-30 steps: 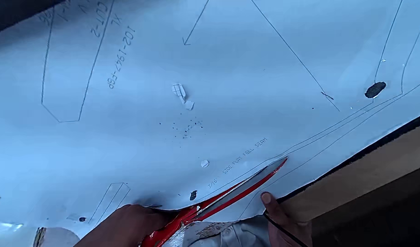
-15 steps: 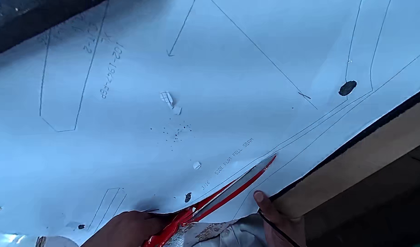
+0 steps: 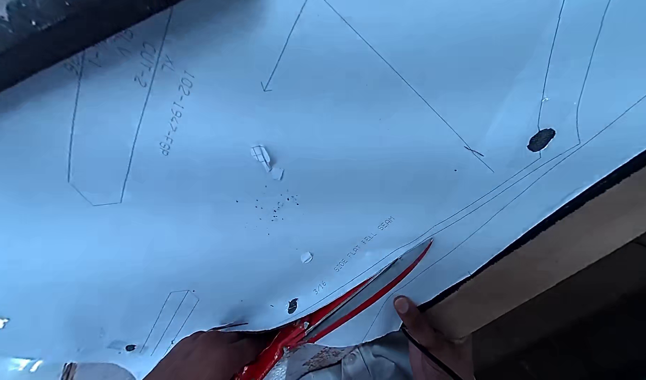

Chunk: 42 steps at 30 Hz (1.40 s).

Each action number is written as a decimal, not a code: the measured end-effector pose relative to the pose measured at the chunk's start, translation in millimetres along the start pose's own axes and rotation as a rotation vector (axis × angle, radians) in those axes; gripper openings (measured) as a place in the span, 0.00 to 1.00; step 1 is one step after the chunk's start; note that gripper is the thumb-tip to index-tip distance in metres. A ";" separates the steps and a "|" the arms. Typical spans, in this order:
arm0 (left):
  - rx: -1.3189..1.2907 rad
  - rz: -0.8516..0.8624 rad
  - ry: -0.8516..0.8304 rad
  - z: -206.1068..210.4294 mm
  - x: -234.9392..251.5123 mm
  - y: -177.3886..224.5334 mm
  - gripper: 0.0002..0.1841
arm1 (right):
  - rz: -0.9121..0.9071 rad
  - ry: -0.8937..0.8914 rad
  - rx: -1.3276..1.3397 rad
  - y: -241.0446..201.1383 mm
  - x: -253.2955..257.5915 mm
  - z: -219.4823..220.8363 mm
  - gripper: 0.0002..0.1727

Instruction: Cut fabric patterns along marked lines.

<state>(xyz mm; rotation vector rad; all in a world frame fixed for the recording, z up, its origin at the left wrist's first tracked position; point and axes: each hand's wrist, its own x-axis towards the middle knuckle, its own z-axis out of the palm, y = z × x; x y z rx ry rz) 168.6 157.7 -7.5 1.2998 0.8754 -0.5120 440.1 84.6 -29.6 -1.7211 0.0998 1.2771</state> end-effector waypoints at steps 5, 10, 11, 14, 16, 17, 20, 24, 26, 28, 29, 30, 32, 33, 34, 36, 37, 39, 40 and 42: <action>0.017 0.019 -0.001 -2.2 0.7 -2.7 0.07 | 0.008 0.003 -0.001 -1.2 -0.7 0.5 0.20; -0.031 0.022 -0.010 0.3 0.8 -2.3 0.08 | 0.016 0.010 0.014 -2.0 -0.8 0.5 0.22; -0.038 0.014 -0.013 0.6 0.6 -1.6 0.08 | 0.017 0.012 0.016 -1.9 -0.6 0.6 0.22; -0.035 0.012 -0.010 2.1 -0.5 -1.4 0.09 | 0.016 0.003 0.007 -1.4 -0.5 0.3 0.22; -0.036 0.014 -0.007 2.4 -0.1 -0.3 0.08 | 0.009 -0.011 0.009 -0.9 0.3 -1.1 0.21; -0.034 0.016 -0.008 1.7 0.0 0.0 0.08 | 0.006 -0.015 0.008 -0.5 0.4 -1.4 0.20; -0.020 0.016 0.004 1.8 0.7 -0.3 0.07 | 0.009 -0.009 0.004 -0.6 0.0 -0.9 0.21; -0.011 0.023 0.008 2.0 1.6 -3.2 0.07 | 0.010 -0.015 0.010 -0.9 0.4 -0.4 0.20; -0.014 0.035 0.012 2.2 1.3 -4.8 0.06 | 0.003 -0.022 0.008 0.3 0.7 -1.3 0.20; -0.017 0.042 0.016 2.5 1.5 -6.0 0.06 | 0.000 -0.020 0.008 1.0 0.6 -1.3 0.20; -0.019 0.043 0.022 3.0 1.6 -6.3 0.06 | 0.001 -0.017 0.007 0.9 0.5 -1.3 0.21; -0.019 0.044 0.027 3.4 1.9 -6.5 0.06 | 0.006 -0.010 0.008 0.4 0.4 -0.7 0.21; -0.019 0.047 0.030 3.8 1.9 -6.7 0.06 | 0.016 0.002 0.013 -1.0 0.0 0.8 0.21; -0.020 0.045 0.028 3.7 2.3 -6.9 0.06 | 0.015 0.000 0.015 -1.1 0.5 0.8 0.21; -0.020 0.042 0.029 3.9 2.8 -7.1 0.06 | 0.014 -0.005 0.014 -0.9 0.8 0.3 0.21; -0.019 0.044 0.035 4.4 2.6 -7.0 0.05 | 0.019 -0.012 0.015 -0.7 0.8 -0.5 0.21; -0.016 0.046 0.036 4.2 3.0 -6.9 0.05 | 0.021 -0.014 0.015 -0.6 1.2 -0.8 0.21; -0.017 0.045 0.035 3.8 3.5 -6.8 0.06 | 0.024 -0.015 0.011 -1.0 1.3 -1.1 0.21; -0.017 0.046 0.032 3.9 3.7 -6.7 0.06 | 0.021 -0.016 0.011 -0.9 1.5 -1.5 0.21; -0.021 0.045 0.021 3.0 3.6 -5.3 0.06 | 0.016 -0.012 0.009 0.1 1.1 -1.5 0.21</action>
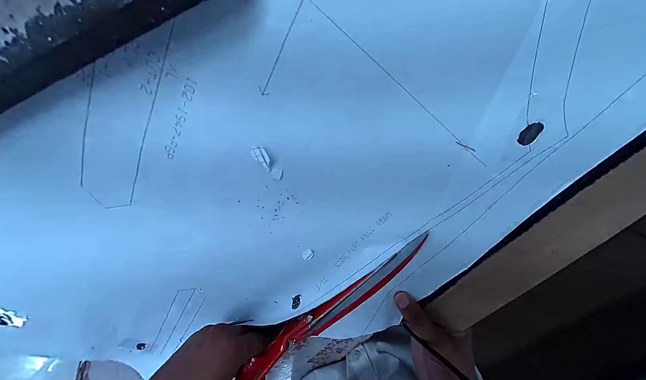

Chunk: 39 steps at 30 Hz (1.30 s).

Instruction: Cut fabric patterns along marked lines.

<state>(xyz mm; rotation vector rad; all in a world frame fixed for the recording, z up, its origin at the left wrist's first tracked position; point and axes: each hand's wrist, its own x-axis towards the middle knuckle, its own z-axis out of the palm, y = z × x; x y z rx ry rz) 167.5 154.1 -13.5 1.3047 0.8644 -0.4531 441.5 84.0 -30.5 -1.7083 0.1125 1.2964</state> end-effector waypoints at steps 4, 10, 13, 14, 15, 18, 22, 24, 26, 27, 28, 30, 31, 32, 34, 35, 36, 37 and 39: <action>0.006 0.001 0.005 1.4 3.2 7.7 0.07 | 0.005 0.000 0.005 -0.8 -0.3 0.3 0.21; 0.021 -0.034 0.007 1.2 2.3 11.2 0.08 | 0.008 -0.005 0.016 -2.6 -0.6 1.4 0.21; 0.038 -0.048 -0.001 -1.0 1.5 11.9 0.08 | 0.013 -0.002 0.029 -2.9 -0.6 2.1 0.21; 0.039 -0.053 -0.002 -1.5 1.2 12.2 0.08 | 0.020 0.001 0.034 -3.5 -0.6 2.3 0.21; 0.041 -0.058 -0.003 -1.8 0.9 12.8 0.08 | 0.028 0.008 0.034 -4.2 -0.9 2.7 0.21; 0.045 -0.052 0.003 -2.4 0.3 12.2 0.08 | 0.032 0.014 0.028 -4.2 -1.5 3.0 0.20; 0.044 -0.052 0.003 -2.9 1.0 13.0 0.07 | 0.021 0.006 0.028 -3.1 -0.7 2.8 0.21; 0.047 -0.060 0.001 -2.6 1.5 12.8 0.07 | 0.015 -0.004 0.027 -2.3 -0.2 1.7 0.20; 0.046 -0.056 0.004 -1.8 2.5 10.9 0.07 | 0.014 -0.010 0.025 -2.3 0.5 0.5 0.20; 0.046 -0.054 0.006 -1.5 2.8 9.6 0.07 | 0.015 -0.011 0.022 -2.4 0.4 0.3 0.20; 0.046 -0.053 0.007 -1.6 3.1 8.9 0.07 | 0.017 -0.008 0.021 -2.4 0.5 0.3 0.20; 0.041 -0.054 0.005 -2.0 4.6 7.1 0.07 | 0.021 -0.007 0.023 -2.6 1.3 0.9 0.20; 0.038 -0.048 0.010 -1.3 6.0 6.1 0.07 | 0.024 -0.009 0.022 -2.7 1.8 0.3 0.20; 0.039 -0.035 0.020 0.2 7.1 5.1 0.07 | 0.027 -0.010 0.020 -2.8 2.0 -0.7 0.20; 0.028 -0.005 0.034 0.7 6.9 2.1 0.07 | 0.030 -0.009 0.011 -2.6 1.1 -0.6 0.21; 0.020 0.005 0.033 -0.1 6.6 1.8 0.07 | 0.029 -0.010 0.007 -2.9 1.0 0.2 0.21; 0.009 0.005 0.021 -0.7 6.7 2.3 0.07 | 0.030 -0.007 0.010 -3.7 1.1 1.0 0.21; -0.001 0.004 0.004 -1.1 7.0 3.0 0.08 | 0.031 -0.009 0.014 -4.1 1.2 1.0 0.21; -0.017 0.005 -0.027 -2.2 7.3 6.7 0.08 | 0.032 -0.012 0.019 -4.3 0.5 0.6 0.20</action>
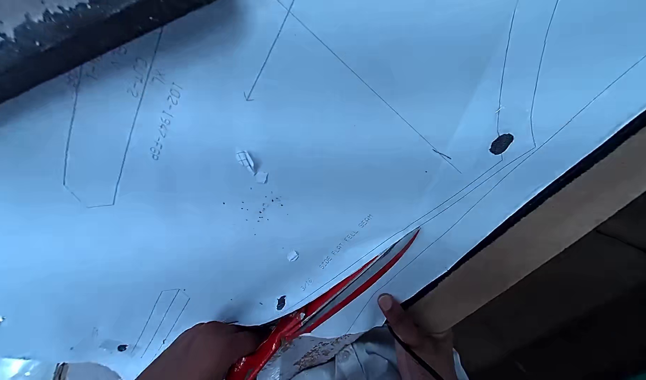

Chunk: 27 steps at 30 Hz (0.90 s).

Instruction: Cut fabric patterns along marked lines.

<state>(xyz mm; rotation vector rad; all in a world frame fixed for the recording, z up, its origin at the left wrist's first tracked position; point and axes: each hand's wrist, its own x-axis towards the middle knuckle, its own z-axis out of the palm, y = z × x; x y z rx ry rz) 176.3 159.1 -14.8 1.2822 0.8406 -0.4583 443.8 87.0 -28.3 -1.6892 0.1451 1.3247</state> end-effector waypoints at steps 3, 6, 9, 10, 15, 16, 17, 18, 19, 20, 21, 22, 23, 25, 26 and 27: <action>0.013 -0.001 0.009 -0.4 1.4 5.2 0.08 | 0.013 0.006 -0.003 -1.0 -0.4 1.0 0.20; 0.027 -0.030 0.020 -0.7 1.9 10.2 0.08 | 0.028 0.003 0.002 -1.1 -0.2 0.8 0.20; 0.037 -0.038 0.032 0.9 1.7 10.5 0.08 | 0.032 0.007 0.010 -1.6 -0.4 1.5 0.20; 0.043 -0.038 0.039 1.4 2.0 9.7 0.07 | 0.034 0.008 0.014 -1.8 -0.3 2.0 0.20; 0.046 -0.032 0.060 2.8 3.2 6.8 0.07 | 0.033 0.021 0.002 -2.7 -1.1 3.6 0.22; 0.047 -0.034 0.056 2.1 3.2 6.1 0.07 | 0.032 0.022 0.002 -2.3 -1.3 3.8 0.22; 0.045 -0.032 0.049 1.5 3.4 5.3 0.07 | 0.032 0.022 0.003 -2.0 -1.4 4.0 0.22; 0.042 -0.029 0.045 0.9 3.9 4.7 0.07 | 0.032 0.022 0.006 -2.1 -1.6 4.1 0.22; 0.039 -0.025 0.043 0.6 5.0 4.0 0.07 | 0.031 0.019 0.007 -2.3 -1.5 4.0 0.21; 0.037 -0.018 0.046 0.9 6.3 3.1 0.07 | 0.032 0.018 0.006 -2.8 -1.1 4.0 0.21; 0.036 -0.012 0.048 1.3 7.2 1.6 0.07 | 0.033 0.018 0.002 -2.9 -0.7 4.0 0.21; 0.037 -0.004 0.054 1.9 7.4 0.2 0.07 | 0.033 0.019 0.003 -2.5 -0.7 4.0 0.21; 0.038 0.000 0.055 2.5 7.2 -0.2 0.07 | 0.034 0.021 0.006 -2.1 -1.3 3.8 0.21; 0.028 0.007 0.054 1.3 7.9 0.3 0.06 | 0.039 0.009 0.005 -2.5 -0.7 3.4 0.20; 0.024 0.009 0.058 1.1 7.8 0.9 0.06 | 0.045 0.004 0.007 -2.9 -0.9 3.0 0.20; 0.020 0.015 0.068 1.4 7.5 1.3 0.07 | 0.051 0.000 0.007 -3.7 -1.5 2.2 0.21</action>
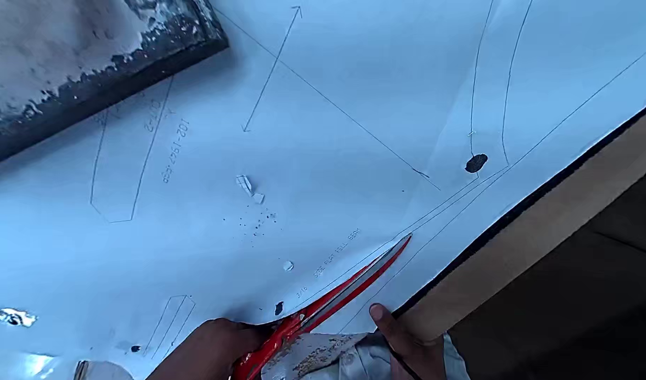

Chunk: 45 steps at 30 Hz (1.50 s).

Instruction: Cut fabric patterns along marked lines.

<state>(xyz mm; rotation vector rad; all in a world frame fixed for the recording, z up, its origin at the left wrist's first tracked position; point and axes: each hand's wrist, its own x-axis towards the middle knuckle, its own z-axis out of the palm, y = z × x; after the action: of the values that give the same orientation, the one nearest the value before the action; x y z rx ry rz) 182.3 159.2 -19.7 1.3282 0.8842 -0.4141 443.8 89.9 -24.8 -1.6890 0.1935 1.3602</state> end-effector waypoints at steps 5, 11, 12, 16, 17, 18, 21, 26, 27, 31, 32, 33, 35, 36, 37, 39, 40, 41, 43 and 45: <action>-0.033 -0.009 0.089 6.7 -3.9 4.9 0.09 | -0.085 -0.109 -0.096 -26.9 5.3 -19.3 0.21; -0.011 0.019 0.252 23.1 -9.1 9.5 0.19 | -0.114 -0.210 -0.071 -82.2 55.8 -26.9 0.19; 0.010 0.037 0.262 24.4 -8.5 9.2 0.19 | -0.062 -0.152 -0.064 -87.4 57.3 -21.0 0.24; 0.124 0.082 0.253 22.5 -5.8 7.7 0.14 | 0.043 0.016 -0.148 -94.3 53.2 4.4 0.24; 0.135 0.088 0.241 21.8 -5.9 8.4 0.12 | 0.040 0.042 -0.169 -94.4 51.5 7.0 0.21; 0.135 0.087 0.220 19.2 -5.3 9.5 0.11 | 0.021 0.054 -0.194 -94.1 52.1 8.5 0.19; 0.091 0.074 0.170 13.1 -3.4 12.6 0.10 | -0.069 0.039 -0.226 -89.7 55.6 7.3 0.19; 0.053 0.060 0.139 9.2 -0.2 20.8 0.10 | -0.136 -0.016 -0.212 -84.0 57.6 1.4 0.23; 0.055 0.053 0.135 8.2 0.8 22.4 0.10 | -0.140 -0.027 -0.206 -83.3 58.8 0.3 0.24; 0.047 0.032 0.122 5.4 0.2 24.5 0.09 | -0.142 -0.060 -0.171 -80.8 61.5 -3.4 0.23; 0.041 0.032 0.119 4.7 -0.5 24.2 0.10 | -0.146 -0.070 -0.161 -79.8 62.1 -4.0 0.23; 0.031 0.031 0.113 3.9 -1.4 23.9 0.10 | -0.144 -0.081 -0.154 -78.9 62.0 -5.1 0.23; 0.022 0.034 0.110 2.8 -1.9 23.1 0.10 | -0.137 -0.099 -0.150 -79.2 62.3 -6.1 0.22; 0.021 0.034 0.111 2.0 -2.2 22.6 0.09 | -0.136 -0.103 -0.149 -79.2 61.9 -5.9 0.22; 0.019 0.035 0.111 1.1 -2.0 21.6 0.09 | -0.135 -0.102 -0.148 -79.0 61.7 -5.6 0.22; 0.014 0.050 0.111 -0.3 -0.5 19.2 0.09 | -0.127 -0.092 -0.144 -79.6 61.7 -4.5 0.21; 0.012 0.057 0.109 -0.7 0.3 18.0 0.09 | -0.122 -0.091 -0.144 -80.0 61.6 -4.3 0.21; 0.010 0.062 0.111 -0.6 0.6 17.5 0.09 | -0.117 -0.091 -0.145 -80.3 61.5 -4.4 0.21; 0.000 0.054 0.118 -0.7 0.9 17.3 0.09 | -0.117 -0.095 -0.147 -80.1 61.8 -4.4 0.22; -0.010 0.035 0.121 -0.2 0.7 17.3 0.09 | -0.124 -0.094 -0.152 -79.2 62.1 -5.0 0.21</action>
<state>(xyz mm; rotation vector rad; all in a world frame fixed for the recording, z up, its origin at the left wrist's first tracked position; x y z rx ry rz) 195.1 163.6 -8.8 1.3690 0.9604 -0.3038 519.8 155.6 -33.3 -1.7268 -0.0687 1.3859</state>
